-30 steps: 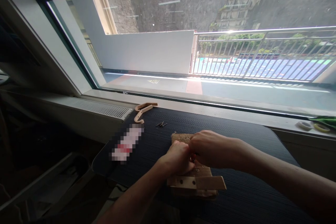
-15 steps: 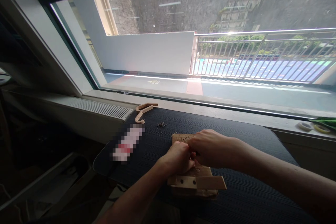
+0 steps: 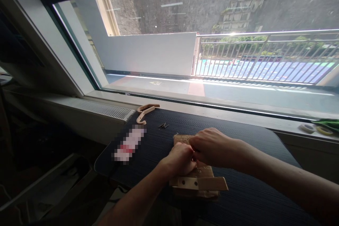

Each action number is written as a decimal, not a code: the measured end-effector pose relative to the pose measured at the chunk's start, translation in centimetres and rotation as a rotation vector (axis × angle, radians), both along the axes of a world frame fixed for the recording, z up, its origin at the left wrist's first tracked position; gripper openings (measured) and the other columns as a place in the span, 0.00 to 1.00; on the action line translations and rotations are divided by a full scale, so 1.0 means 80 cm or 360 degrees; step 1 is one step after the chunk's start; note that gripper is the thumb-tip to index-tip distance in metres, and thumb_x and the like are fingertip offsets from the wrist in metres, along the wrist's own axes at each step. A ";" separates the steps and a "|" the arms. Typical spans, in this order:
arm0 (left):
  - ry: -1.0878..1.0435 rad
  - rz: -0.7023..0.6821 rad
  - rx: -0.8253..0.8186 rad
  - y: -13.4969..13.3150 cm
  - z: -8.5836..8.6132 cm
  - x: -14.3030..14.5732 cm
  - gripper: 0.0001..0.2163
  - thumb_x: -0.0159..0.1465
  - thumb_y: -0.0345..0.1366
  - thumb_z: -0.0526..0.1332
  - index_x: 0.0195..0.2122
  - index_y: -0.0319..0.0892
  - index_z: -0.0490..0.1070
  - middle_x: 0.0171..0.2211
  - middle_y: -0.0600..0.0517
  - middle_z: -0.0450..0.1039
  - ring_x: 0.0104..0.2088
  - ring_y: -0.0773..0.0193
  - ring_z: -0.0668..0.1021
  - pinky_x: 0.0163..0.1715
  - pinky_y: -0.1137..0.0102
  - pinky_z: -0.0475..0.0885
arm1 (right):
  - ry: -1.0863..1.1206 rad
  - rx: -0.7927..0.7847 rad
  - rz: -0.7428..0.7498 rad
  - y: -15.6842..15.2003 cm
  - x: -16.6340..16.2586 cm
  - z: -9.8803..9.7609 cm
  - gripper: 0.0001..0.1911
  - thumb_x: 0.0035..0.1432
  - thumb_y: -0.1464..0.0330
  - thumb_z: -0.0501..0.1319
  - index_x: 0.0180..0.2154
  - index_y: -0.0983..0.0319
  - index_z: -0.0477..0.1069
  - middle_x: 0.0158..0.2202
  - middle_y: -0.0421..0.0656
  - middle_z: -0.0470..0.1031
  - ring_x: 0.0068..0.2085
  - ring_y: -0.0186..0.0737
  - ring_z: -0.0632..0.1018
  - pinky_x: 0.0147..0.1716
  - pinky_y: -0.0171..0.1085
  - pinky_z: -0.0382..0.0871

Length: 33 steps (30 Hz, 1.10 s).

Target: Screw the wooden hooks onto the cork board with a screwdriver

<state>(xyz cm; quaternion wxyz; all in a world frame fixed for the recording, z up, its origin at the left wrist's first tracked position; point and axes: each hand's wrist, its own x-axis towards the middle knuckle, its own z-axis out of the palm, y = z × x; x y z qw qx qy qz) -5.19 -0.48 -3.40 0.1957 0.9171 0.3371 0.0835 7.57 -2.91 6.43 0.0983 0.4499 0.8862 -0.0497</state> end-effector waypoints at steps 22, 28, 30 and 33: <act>-0.0080 -0.0007 -0.0012 0.003 -0.011 0.000 0.09 0.55 0.34 0.56 0.25 0.42 0.77 0.26 0.50 0.78 0.26 0.64 0.75 0.28 0.72 0.63 | 0.0023 -0.0085 0.0057 -0.007 0.005 0.015 0.09 0.50 0.78 0.59 0.33 0.61 0.72 0.33 0.41 0.75 0.31 0.36 0.75 0.25 0.33 0.55; -0.0074 -0.0010 0.0015 0.002 -0.013 0.000 0.10 0.56 0.35 0.56 0.27 0.42 0.77 0.28 0.50 0.78 0.29 0.62 0.76 0.29 0.72 0.64 | 0.0012 -0.0078 0.0033 -0.004 0.003 0.001 0.09 0.54 0.78 0.56 0.31 0.61 0.72 0.30 0.41 0.75 0.31 0.36 0.76 0.25 0.33 0.55; -0.0055 -0.0016 0.0031 0.001 -0.010 -0.001 0.09 0.56 0.34 0.56 0.26 0.42 0.77 0.27 0.50 0.78 0.28 0.62 0.76 0.28 0.72 0.64 | -0.0027 -0.0048 -0.0032 -0.004 0.003 0.000 0.07 0.54 0.76 0.57 0.31 0.61 0.72 0.28 0.41 0.75 0.30 0.38 0.76 0.24 0.33 0.54; -0.0043 0.0002 0.0034 0.000 -0.008 -0.001 0.09 0.56 0.35 0.57 0.26 0.41 0.77 0.26 0.49 0.78 0.27 0.62 0.76 0.27 0.72 0.64 | -0.0023 -0.0056 -0.0054 -0.006 0.005 0.006 0.06 0.51 0.75 0.60 0.33 0.61 0.71 0.30 0.41 0.76 0.31 0.39 0.76 0.24 0.33 0.54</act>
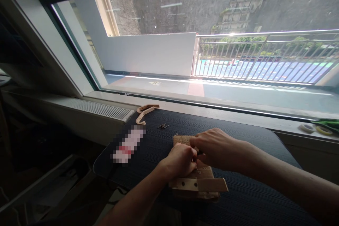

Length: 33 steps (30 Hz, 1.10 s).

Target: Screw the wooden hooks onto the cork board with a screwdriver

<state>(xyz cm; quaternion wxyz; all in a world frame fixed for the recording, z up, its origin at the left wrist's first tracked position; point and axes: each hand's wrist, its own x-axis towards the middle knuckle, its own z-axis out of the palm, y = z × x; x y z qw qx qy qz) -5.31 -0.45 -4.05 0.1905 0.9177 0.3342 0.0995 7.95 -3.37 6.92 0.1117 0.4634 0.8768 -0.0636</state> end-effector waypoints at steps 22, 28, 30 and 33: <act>0.0025 -0.0016 0.0039 0.002 -0.004 0.003 0.09 0.56 0.35 0.57 0.27 0.41 0.76 0.29 0.48 0.79 0.32 0.59 0.78 0.31 0.70 0.65 | 0.0020 0.0002 0.0135 -0.005 0.009 -0.016 0.08 0.50 0.79 0.57 0.28 0.63 0.71 0.30 0.42 0.74 0.28 0.36 0.74 0.23 0.34 0.53; 0.0061 0.0019 0.0030 0.001 0.001 0.003 0.09 0.56 0.35 0.57 0.26 0.41 0.76 0.28 0.48 0.78 0.28 0.60 0.77 0.30 0.70 0.65 | 0.0013 0.0036 0.0041 -0.004 0.003 -0.007 0.05 0.53 0.75 0.57 0.29 0.62 0.71 0.28 0.41 0.76 0.30 0.39 0.76 0.23 0.34 0.53; 0.0057 0.0040 0.0009 0.000 0.003 0.002 0.09 0.56 0.36 0.57 0.27 0.41 0.77 0.27 0.49 0.78 0.28 0.61 0.77 0.29 0.71 0.66 | 0.0095 0.0049 0.0037 -0.006 0.005 0.000 0.07 0.51 0.75 0.59 0.34 0.60 0.71 0.31 0.40 0.76 0.31 0.39 0.76 0.24 0.34 0.54; 0.0084 0.0024 -0.0002 -0.001 0.006 0.002 0.09 0.56 0.35 0.57 0.27 0.41 0.77 0.28 0.49 0.78 0.29 0.61 0.77 0.30 0.71 0.66 | 0.0204 0.0024 0.0139 -0.008 0.009 0.004 0.13 0.49 0.78 0.59 0.38 0.59 0.70 0.35 0.40 0.75 0.32 0.36 0.75 0.26 0.33 0.57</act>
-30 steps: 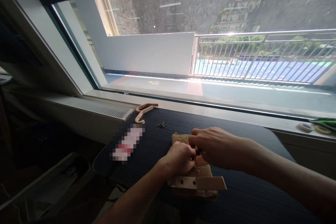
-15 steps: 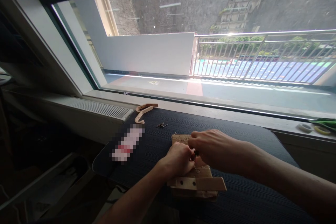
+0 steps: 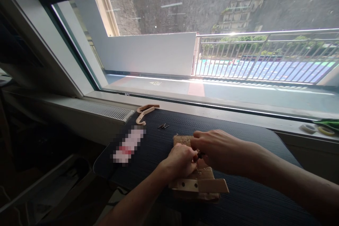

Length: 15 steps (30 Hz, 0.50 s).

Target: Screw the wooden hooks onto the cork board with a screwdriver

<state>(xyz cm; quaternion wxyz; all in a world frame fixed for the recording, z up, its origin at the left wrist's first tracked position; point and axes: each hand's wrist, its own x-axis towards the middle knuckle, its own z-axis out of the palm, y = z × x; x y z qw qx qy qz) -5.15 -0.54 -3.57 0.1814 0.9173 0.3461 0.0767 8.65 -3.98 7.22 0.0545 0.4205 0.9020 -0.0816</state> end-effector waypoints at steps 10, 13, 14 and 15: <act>-0.0045 0.0043 -0.0030 -0.001 -0.004 0.000 0.09 0.56 0.34 0.57 0.29 0.41 0.77 0.30 0.48 0.79 0.31 0.60 0.77 0.32 0.70 0.67 | -0.0235 0.0044 -0.0097 0.006 -0.009 -0.011 0.07 0.54 0.77 0.56 0.29 0.62 0.71 0.29 0.42 0.75 0.30 0.39 0.76 0.23 0.33 0.54; -0.0023 0.0065 -0.0033 0.000 -0.004 0.000 0.09 0.56 0.36 0.58 0.29 0.41 0.78 0.28 0.48 0.79 0.29 0.61 0.77 0.31 0.71 0.67 | -0.0110 0.0061 -0.0103 0.002 -0.006 -0.003 0.08 0.51 0.77 0.59 0.34 0.61 0.71 0.32 0.41 0.75 0.31 0.37 0.75 0.25 0.33 0.56; -0.0013 0.0055 -0.0030 0.000 -0.003 0.000 0.09 0.56 0.36 0.58 0.29 0.41 0.78 0.28 0.48 0.79 0.28 0.61 0.77 0.31 0.71 0.67 | -0.0095 0.0052 -0.0087 0.001 -0.004 0.000 0.10 0.50 0.77 0.60 0.35 0.61 0.71 0.33 0.41 0.75 0.31 0.37 0.75 0.25 0.33 0.56; -0.0004 0.0037 -0.0024 0.000 -0.003 0.000 0.09 0.56 0.35 0.58 0.28 0.41 0.78 0.27 0.48 0.79 0.29 0.61 0.77 0.31 0.71 0.67 | -0.0107 0.0038 -0.0066 0.000 -0.003 0.001 0.10 0.50 0.78 0.59 0.35 0.61 0.71 0.33 0.42 0.74 0.31 0.36 0.75 0.26 0.33 0.57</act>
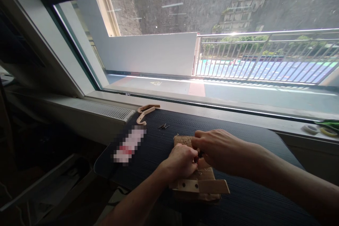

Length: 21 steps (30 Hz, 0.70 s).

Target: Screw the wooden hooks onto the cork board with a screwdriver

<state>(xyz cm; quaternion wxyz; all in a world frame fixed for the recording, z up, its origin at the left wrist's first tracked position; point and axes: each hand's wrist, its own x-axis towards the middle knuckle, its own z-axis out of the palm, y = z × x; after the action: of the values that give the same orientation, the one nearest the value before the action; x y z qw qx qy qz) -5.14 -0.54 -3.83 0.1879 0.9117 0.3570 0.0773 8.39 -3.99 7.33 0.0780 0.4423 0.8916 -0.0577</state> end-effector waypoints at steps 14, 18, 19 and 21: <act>-0.0054 0.0004 0.0001 -0.001 0.001 0.001 0.09 0.56 0.34 0.58 0.28 0.41 0.78 0.28 0.49 0.79 0.29 0.60 0.77 0.31 0.70 0.66 | -0.0027 0.0038 -0.0023 0.001 -0.002 -0.003 0.11 0.50 0.78 0.59 0.36 0.61 0.71 0.32 0.41 0.74 0.30 0.38 0.75 0.24 0.33 0.56; -0.0007 -0.0032 0.0029 0.000 0.000 0.002 0.09 0.57 0.34 0.57 0.29 0.41 0.77 0.29 0.48 0.79 0.31 0.59 0.78 0.32 0.69 0.67 | -0.0115 -0.0033 0.0035 0.000 -0.002 -0.004 0.10 0.49 0.80 0.58 0.33 0.63 0.72 0.33 0.44 0.74 0.30 0.37 0.74 0.25 0.33 0.56; -0.0006 -0.0027 0.0031 0.001 0.000 0.002 0.09 0.57 0.34 0.57 0.29 0.41 0.77 0.30 0.48 0.79 0.32 0.58 0.78 0.33 0.69 0.67 | -0.0141 -0.0046 0.0029 0.001 -0.003 -0.006 0.10 0.50 0.81 0.57 0.31 0.63 0.73 0.32 0.44 0.74 0.29 0.37 0.74 0.24 0.33 0.56; -0.0015 -0.0022 0.0035 0.000 0.000 0.002 0.09 0.57 0.35 0.57 0.29 0.41 0.77 0.30 0.47 0.79 0.33 0.58 0.78 0.33 0.69 0.67 | -0.0140 -0.0040 0.0001 0.004 -0.006 -0.010 0.10 0.50 0.81 0.57 0.29 0.63 0.73 0.31 0.44 0.74 0.28 0.36 0.74 0.23 0.33 0.55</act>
<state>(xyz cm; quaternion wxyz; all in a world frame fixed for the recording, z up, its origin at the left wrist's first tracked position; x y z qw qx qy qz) -4.98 -0.53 -3.80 0.1800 0.9159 0.3489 0.0842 7.94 -3.70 6.53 0.1227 0.4432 0.8866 -0.0492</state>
